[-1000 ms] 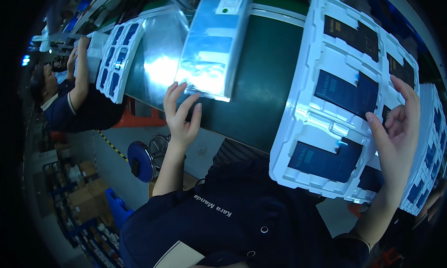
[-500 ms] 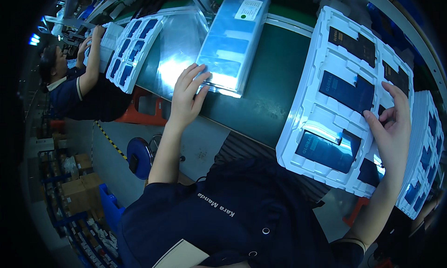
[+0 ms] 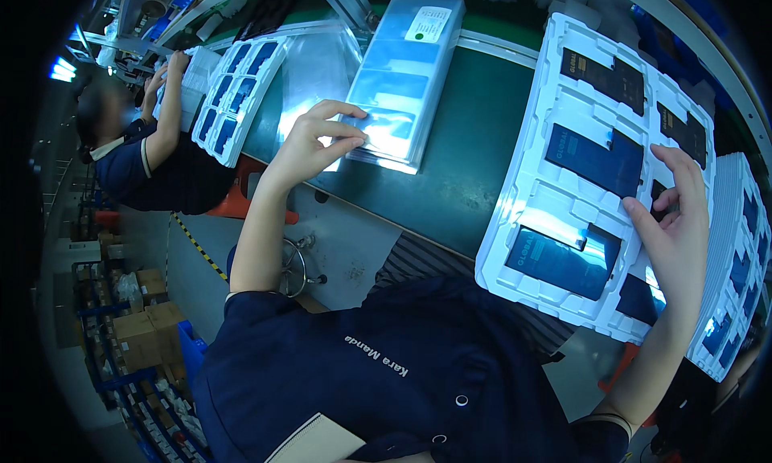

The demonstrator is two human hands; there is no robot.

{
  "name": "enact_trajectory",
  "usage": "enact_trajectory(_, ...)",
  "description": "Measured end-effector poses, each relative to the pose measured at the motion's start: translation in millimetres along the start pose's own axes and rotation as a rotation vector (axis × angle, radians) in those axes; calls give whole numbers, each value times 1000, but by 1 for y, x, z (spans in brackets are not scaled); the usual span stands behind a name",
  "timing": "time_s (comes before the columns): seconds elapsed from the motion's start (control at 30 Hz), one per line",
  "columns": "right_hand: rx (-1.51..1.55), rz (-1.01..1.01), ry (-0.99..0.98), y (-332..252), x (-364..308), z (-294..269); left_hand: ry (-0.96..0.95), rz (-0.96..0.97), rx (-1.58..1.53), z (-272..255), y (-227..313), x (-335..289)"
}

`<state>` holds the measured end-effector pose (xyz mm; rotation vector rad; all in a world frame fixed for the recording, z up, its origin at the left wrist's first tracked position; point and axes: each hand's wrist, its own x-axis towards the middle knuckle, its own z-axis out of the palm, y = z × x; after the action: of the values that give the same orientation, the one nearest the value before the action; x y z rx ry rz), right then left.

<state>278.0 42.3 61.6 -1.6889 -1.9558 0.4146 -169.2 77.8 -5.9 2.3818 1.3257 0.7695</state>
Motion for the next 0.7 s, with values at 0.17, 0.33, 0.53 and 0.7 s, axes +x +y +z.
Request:
enact_trajectory(0.17,-2,-10,-3,-1,1,0,56,136,311,5,-2,-3)
enact_trajectory(0.33,-30,-25,-9,-1,-1,-3,-4,353,488,-1,-9,-9)
enact_trajectory(0.53,-66,-43,-9,-3,-1,-2,-41,254,448,-10,2,-8)
enact_trajectory(0.7,-52,-37,-21,-2,-1,-3,-146,205,406,-32,0,2)
